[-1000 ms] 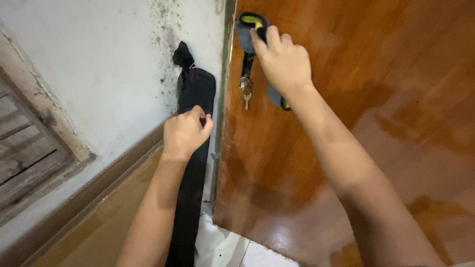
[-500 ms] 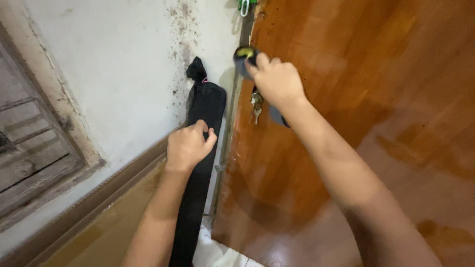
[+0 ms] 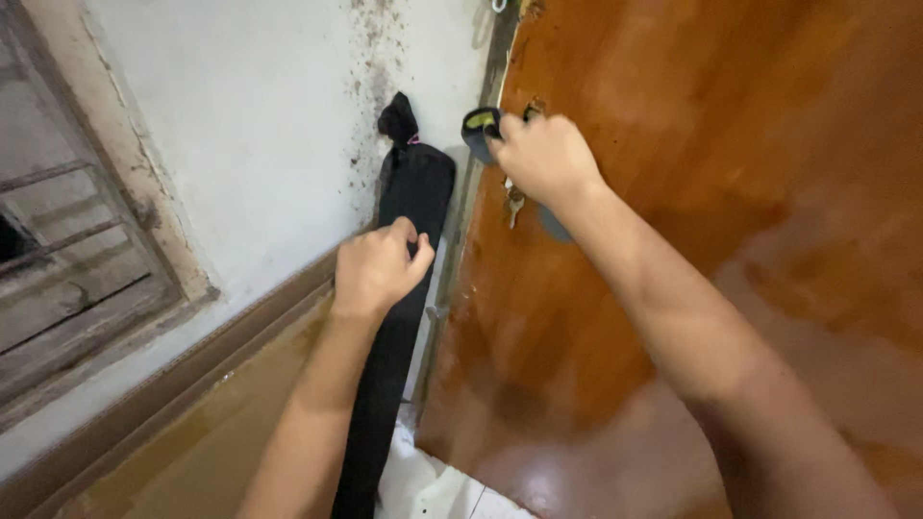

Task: The person wipes a wooden door with a cloth, moving from the top to the bottom. They briefly spray the cloth with a cleaning solution from a spray bottle and continue wiping the door surface.

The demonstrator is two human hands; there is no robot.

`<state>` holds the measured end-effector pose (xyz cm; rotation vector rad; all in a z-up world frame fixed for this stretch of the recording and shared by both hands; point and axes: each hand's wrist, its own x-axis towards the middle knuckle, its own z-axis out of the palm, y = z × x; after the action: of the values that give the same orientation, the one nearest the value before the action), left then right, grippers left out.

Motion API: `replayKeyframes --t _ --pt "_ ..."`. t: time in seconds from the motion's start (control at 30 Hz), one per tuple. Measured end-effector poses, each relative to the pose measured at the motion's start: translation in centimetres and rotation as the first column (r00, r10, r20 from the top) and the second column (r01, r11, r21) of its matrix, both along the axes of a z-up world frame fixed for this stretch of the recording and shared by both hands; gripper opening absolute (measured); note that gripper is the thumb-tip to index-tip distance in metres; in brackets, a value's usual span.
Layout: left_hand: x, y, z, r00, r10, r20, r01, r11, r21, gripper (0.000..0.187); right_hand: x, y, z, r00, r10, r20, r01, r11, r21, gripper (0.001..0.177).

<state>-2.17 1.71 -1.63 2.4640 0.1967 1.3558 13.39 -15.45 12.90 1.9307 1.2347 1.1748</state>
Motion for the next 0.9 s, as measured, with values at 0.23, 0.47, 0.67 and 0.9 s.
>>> replayKeyframes --t 0.23,0.47,0.67,0.9 --pt "-0.2 0.5 0.7 0.999 0.034 0.031 -0.035 0.999 0.038 0.023 -0.8 -0.2 1.0 0.999 -0.042 -0.020 0.042 0.999 -0.017 0.030" --pt "-0.5 0.7 1.2 0.997 0.019 0.072 -0.024 0.997 0.077 0.022 -0.5 -1.6 1.0 0.997 -0.049 0.056 0.041 0.988 0.148 0.031" --pt "-0.4 1.0 1.0 0.997 0.034 0.074 -0.042 0.994 0.106 0.026 -0.5 -3.5 -0.6 0.996 0.060 0.073 -0.070 0.986 0.148 0.048" --pt "-0.1 0.6 2.4 0.988 0.041 0.148 -0.059 0.991 0.118 0.024 -1.3 -6.1 0.3 0.998 0.054 0.028 -0.060 0.924 0.378 0.051"
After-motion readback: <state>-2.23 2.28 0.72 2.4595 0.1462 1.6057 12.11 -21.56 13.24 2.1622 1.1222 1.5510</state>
